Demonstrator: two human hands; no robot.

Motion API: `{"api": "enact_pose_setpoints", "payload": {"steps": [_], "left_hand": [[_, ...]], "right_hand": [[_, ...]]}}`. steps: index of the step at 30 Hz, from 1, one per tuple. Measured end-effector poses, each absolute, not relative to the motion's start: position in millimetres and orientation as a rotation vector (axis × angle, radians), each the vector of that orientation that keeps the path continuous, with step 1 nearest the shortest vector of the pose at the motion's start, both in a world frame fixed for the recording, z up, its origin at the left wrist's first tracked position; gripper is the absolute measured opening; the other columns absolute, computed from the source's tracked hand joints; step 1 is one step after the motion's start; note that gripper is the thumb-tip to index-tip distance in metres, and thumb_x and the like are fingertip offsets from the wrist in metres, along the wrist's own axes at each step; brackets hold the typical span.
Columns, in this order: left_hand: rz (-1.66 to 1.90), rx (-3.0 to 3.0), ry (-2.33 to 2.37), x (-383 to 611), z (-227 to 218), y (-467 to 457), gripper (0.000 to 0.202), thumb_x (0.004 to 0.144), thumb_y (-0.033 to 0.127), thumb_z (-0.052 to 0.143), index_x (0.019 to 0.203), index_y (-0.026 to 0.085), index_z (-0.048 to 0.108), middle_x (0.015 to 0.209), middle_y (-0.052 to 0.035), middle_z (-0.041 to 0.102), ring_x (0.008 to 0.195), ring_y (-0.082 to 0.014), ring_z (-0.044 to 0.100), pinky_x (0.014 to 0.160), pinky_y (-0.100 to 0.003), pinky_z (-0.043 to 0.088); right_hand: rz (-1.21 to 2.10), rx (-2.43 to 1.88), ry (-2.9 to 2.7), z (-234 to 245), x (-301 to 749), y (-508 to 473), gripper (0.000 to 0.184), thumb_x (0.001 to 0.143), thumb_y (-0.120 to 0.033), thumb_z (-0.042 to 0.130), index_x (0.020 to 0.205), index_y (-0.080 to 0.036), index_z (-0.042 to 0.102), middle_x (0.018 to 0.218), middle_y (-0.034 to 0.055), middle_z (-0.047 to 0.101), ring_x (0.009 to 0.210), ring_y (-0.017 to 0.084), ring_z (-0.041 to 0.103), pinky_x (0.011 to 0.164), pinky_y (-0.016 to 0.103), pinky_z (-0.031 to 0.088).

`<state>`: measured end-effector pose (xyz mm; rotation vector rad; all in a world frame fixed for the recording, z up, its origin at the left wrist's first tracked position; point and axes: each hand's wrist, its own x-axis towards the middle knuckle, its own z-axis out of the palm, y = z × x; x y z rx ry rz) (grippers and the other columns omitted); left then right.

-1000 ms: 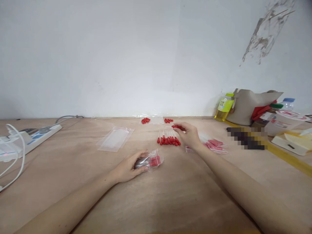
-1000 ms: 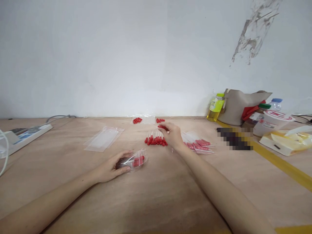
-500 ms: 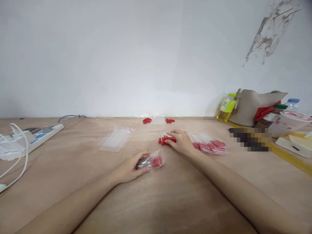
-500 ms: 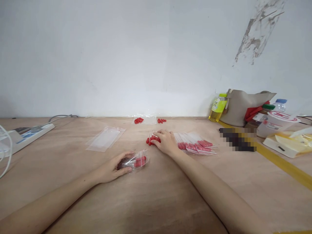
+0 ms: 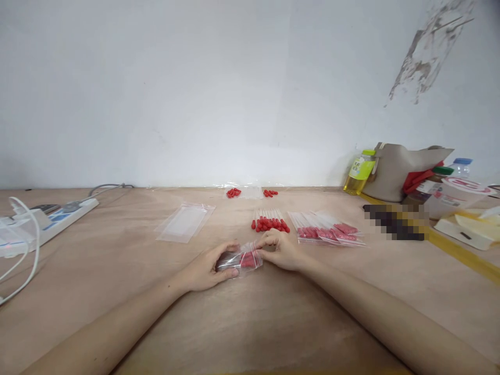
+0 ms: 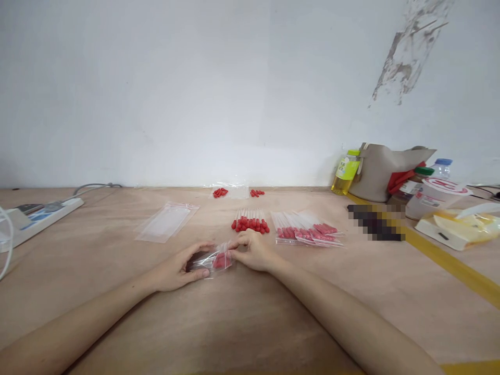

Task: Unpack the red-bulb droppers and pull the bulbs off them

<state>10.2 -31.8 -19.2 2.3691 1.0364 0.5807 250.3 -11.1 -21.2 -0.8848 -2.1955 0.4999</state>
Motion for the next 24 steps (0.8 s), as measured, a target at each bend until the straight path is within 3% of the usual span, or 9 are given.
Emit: {"api": "enact_pose_setpoints", "payload": {"steps": [6, 14, 21, 24], "left_hand": [[0.534, 2.404, 1.033, 12, -16, -33, 0.055, 0.078, 0.042, 0.054, 0.125, 0.022, 0.038, 0.125, -0.0083, 0.048, 0.111, -0.0218, 0.048, 0.092, -0.036, 0.042], [0.531, 2.431, 1.029, 13, -16, -34, 0.051, 0.079, 0.042, 0.052, 0.124, 0.022, 0.04, 0.125, -0.0076, 0.049, 0.111, -0.0223, 0.048, 0.091, -0.036, 0.042], [0.51, 2.436, 1.033, 14, -15, -34, 0.049, 0.08, 0.043, 0.05, 0.124, 0.023, 0.04, 0.123, -0.0066, 0.051, 0.108, -0.0215, 0.05, 0.088, -0.034, 0.043], [0.49, 2.435, 1.046, 14, -15, -34, 0.049, 0.081, 0.044, 0.049, 0.125, 0.024, 0.04, 0.123, -0.0064, 0.05, 0.107, -0.0214, 0.05, 0.089, -0.034, 0.043]], "right_hand": [[0.655, -0.857, -2.41, -15, 248, -12, 0.037, 0.062, -0.044, 0.07, 0.091, -0.022, 0.066, 0.09, 0.0014, 0.06, 0.086, 0.016, 0.052, 0.076, 0.027, 0.04], [0.888, -0.952, -2.363, -18, 245, -16, 0.026, 0.06, -0.032, 0.071, 0.078, -0.016, 0.06, 0.069, -0.0036, 0.056, 0.06, 0.009, 0.047, 0.053, 0.019, 0.037], [1.344, -0.852, -2.0, -25, 241, -18, 0.021, 0.066, -0.025, 0.065, 0.083, -0.014, 0.06, 0.068, -0.0027, 0.058, 0.059, 0.007, 0.051, 0.054, 0.018, 0.04], [1.5, -1.007, -1.784, -23, 246, -15, 0.022, 0.065, -0.023, 0.065, 0.084, -0.014, 0.059, 0.067, -0.0012, 0.06, 0.055, 0.007, 0.053, 0.048, 0.016, 0.04]]}}
